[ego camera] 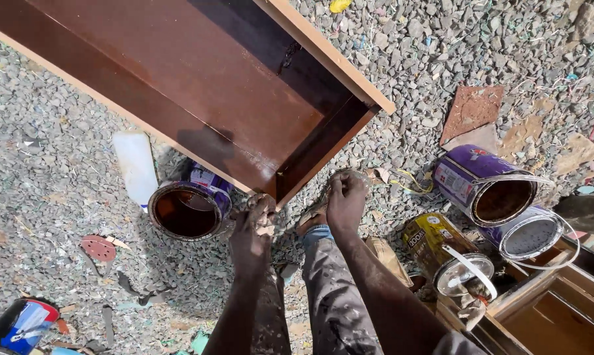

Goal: Applying wood stain to wooden shelf components using a cloth to achieve an even finish.

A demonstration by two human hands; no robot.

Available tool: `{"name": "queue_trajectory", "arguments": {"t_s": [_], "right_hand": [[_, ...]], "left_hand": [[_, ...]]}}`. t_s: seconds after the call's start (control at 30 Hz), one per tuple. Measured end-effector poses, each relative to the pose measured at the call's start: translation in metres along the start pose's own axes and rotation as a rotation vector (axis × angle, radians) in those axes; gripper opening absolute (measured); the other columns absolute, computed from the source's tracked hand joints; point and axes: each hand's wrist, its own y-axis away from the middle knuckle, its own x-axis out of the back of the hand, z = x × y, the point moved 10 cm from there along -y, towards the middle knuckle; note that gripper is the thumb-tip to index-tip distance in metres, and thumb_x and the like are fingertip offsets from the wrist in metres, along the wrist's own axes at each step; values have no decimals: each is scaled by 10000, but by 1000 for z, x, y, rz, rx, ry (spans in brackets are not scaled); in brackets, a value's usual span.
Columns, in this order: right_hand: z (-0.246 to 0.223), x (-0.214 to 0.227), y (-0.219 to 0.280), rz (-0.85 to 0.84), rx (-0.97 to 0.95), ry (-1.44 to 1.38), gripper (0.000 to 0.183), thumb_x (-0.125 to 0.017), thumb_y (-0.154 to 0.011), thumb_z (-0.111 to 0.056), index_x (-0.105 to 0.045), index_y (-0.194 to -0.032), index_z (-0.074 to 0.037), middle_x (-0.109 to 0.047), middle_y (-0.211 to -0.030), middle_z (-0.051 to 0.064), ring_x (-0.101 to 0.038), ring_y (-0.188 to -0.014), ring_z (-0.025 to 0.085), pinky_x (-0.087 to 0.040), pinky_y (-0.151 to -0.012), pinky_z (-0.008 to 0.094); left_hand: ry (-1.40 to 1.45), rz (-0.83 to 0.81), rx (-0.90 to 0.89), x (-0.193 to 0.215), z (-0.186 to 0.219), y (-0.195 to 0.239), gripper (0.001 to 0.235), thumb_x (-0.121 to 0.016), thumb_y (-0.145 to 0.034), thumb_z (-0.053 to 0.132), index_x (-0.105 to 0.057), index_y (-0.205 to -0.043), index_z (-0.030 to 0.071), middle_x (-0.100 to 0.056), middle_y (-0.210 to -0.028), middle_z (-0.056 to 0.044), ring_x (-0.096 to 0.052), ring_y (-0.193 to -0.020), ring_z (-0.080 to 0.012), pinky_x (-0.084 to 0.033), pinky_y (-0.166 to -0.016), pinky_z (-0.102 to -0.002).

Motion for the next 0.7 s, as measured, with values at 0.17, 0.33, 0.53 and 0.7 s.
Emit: {"name": "queue_trajectory", "arguments": {"t_s": [0.17, 0.33, 0.53, 0.7], "right_hand": [[-71, -13, 46, 161, 282, -24, 379, -508, -1086, -173, -509, -1336, 111, -438, -1422, 394, -336, -1415, 585, -221, -1229, 627], [-74, -35, 35, 111, 513, -11, 204, -487, -1107, -180, -604, -1138, -15, -550, -1098, 183, -595, -1078, 375, -468, -1007, 526], [-94, -62, 31, 154, 558, 12, 287, -407, -1150, -276, -598, -1097, -68, -510, -1043, 127, -579, -1019, 324, -456, -991, 474], [-91, -94, 15, 63, 544, 66, 311, -415, -1146, -311, -561, -1030, -62, -506, -1016, 118, -573, -995, 308, -455, -962, 457]], "left_hand": [[-377, 26, -71, -11, 10, -6, 660, -766, -813, 164, -562, -1410, 357, -601, -1403, -68, -626, -1178, -502, -593, -881, -621], [-184, 72, -40, -18, -62, -94, 614, -720, -846, 99, -571, -1426, 233, -525, -1493, -117, -696, -1092, -342, -610, -857, -406], [230, 856, -272, 176, -44, -144, 362, -725, -768, -16, -702, -1074, 177, -658, -1006, -39, -737, -944, -324, -600, -807, -391], [481, 675, -170, 68, -45, -76, 484, -759, -730, -64, -682, -1193, 52, -723, -1039, -199, -729, -931, -406, -610, -831, -467]]}}
